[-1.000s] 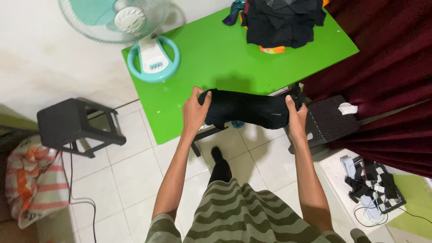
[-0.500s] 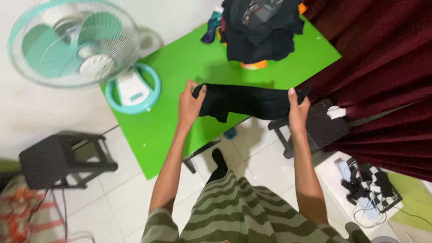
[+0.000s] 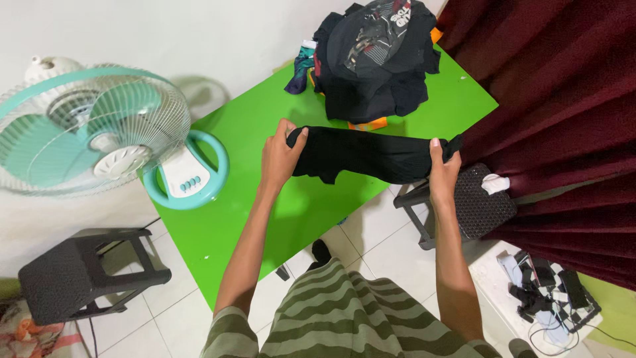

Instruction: The person holds a folded black garment, walks to a green table, and places the garment onto a pile of clothes.

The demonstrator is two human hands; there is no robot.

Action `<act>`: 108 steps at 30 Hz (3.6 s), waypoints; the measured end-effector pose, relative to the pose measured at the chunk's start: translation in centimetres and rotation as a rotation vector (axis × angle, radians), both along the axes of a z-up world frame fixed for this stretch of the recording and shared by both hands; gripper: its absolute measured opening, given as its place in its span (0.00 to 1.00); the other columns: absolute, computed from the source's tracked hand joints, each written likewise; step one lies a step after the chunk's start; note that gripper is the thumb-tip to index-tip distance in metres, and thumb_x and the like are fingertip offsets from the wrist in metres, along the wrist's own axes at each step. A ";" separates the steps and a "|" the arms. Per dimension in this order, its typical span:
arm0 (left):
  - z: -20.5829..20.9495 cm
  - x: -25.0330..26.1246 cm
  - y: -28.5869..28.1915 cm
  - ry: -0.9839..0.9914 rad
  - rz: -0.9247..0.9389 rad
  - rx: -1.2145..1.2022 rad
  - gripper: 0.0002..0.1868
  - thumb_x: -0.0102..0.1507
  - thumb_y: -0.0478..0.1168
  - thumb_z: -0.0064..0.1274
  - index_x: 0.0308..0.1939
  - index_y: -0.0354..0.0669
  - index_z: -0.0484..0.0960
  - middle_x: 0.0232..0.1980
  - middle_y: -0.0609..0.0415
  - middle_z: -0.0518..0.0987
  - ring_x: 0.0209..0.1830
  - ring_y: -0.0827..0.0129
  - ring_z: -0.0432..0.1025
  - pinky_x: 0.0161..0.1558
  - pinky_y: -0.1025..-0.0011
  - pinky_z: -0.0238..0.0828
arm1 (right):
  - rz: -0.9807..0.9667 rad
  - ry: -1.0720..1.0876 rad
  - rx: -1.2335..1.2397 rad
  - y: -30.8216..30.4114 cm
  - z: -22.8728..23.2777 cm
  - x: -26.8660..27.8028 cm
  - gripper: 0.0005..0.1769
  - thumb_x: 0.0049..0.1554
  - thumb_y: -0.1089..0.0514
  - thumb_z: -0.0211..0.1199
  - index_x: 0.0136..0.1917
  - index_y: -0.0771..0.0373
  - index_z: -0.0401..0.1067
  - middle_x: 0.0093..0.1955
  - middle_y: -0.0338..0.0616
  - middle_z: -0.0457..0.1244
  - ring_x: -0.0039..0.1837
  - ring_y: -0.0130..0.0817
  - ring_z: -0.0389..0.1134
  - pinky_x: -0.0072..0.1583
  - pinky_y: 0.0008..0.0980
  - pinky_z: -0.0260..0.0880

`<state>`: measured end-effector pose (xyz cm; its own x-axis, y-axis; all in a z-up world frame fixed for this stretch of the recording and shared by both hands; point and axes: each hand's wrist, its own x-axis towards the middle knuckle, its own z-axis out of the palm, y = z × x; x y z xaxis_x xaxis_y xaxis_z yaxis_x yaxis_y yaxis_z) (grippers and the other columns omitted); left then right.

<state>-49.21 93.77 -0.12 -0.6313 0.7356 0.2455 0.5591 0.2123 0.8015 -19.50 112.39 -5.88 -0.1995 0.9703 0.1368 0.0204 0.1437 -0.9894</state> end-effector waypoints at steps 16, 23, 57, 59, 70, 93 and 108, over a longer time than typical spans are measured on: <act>1.9 -1.6 4.3 0.018 -0.003 0.074 0.18 0.68 0.50 0.55 0.40 0.38 0.70 0.25 0.45 0.74 0.23 0.50 0.70 0.29 0.59 0.64 | 0.020 -0.008 0.015 5.0 2.2 -2.1 0.23 0.67 0.50 0.60 0.65 0.72 0.69 0.59 0.41 0.65 0.60 0.28 0.63 0.65 0.28 0.63; 2.1 -2.4 7.7 -0.067 0.023 0.072 0.18 0.68 0.49 0.55 0.38 0.37 0.70 0.24 0.44 0.73 0.22 0.52 0.68 0.30 0.60 0.64 | 0.072 0.010 0.063 9.0 3.5 -4.3 0.22 0.66 0.51 0.61 0.66 0.70 0.68 0.61 0.40 0.65 0.63 0.28 0.63 0.67 0.28 0.61; 0.7 -5.6 37.0 0.307 0.147 0.131 0.34 0.60 0.40 0.58 0.67 0.36 0.64 0.67 0.38 0.65 0.67 0.42 0.63 0.67 0.51 0.63 | 0.089 -0.617 0.615 41.2 1.0 -16.3 0.45 0.67 0.42 0.67 0.80 0.67 0.46 0.82 0.70 0.41 0.82 0.62 0.45 0.79 0.52 0.45; -2.7 -5.4 39.4 0.353 0.200 -0.021 0.40 0.57 0.47 0.59 0.70 0.39 0.62 0.73 0.37 0.60 0.76 0.35 0.54 0.69 0.34 0.46 | 0.159 -0.657 0.622 39.5 -0.5 -17.7 0.45 0.66 0.42 0.66 0.82 0.64 0.46 0.84 0.66 0.38 0.84 0.63 0.41 0.78 0.59 0.40; -18.8 -8.1 45.1 0.184 0.379 -0.300 0.32 0.69 0.56 0.43 0.76 0.53 0.65 0.80 0.45 0.60 0.81 0.43 0.50 0.76 0.38 0.41 | 0.255 -0.801 0.722 38.1 -13.2 -26.3 0.31 0.68 0.52 0.57 0.81 0.56 0.57 0.84 0.50 0.48 0.85 0.58 0.41 0.80 0.64 0.36; -21.9 -7.4 43.7 0.260 0.330 -0.347 0.38 0.63 0.55 0.48 0.76 0.50 0.61 0.78 0.43 0.59 0.79 0.43 0.50 0.73 0.37 0.39 | 0.279 -0.866 0.907 38.0 -15.2 -26.1 0.32 0.65 0.56 0.56 0.81 0.60 0.57 0.82 0.50 0.51 0.84 0.57 0.45 0.79 0.64 0.37; -15.2 -2.6 12.0 0.333 0.415 -0.140 0.37 0.61 0.38 0.58 0.73 0.39 0.62 0.70 0.42 0.68 0.70 0.45 0.64 0.70 0.54 0.61 | 0.403 -0.772 0.972 33.4 -9.5 -23.3 0.35 0.63 0.49 0.61 0.79 0.63 0.59 0.84 0.59 0.44 0.81 0.68 0.42 0.73 0.74 0.36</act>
<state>-51.78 105.74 -15.29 -0.7803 0.4815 0.3991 0.6242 0.5608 0.5439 -42.81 145.83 -15.42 -0.7933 0.3939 0.4641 0.3213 0.9185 -0.2304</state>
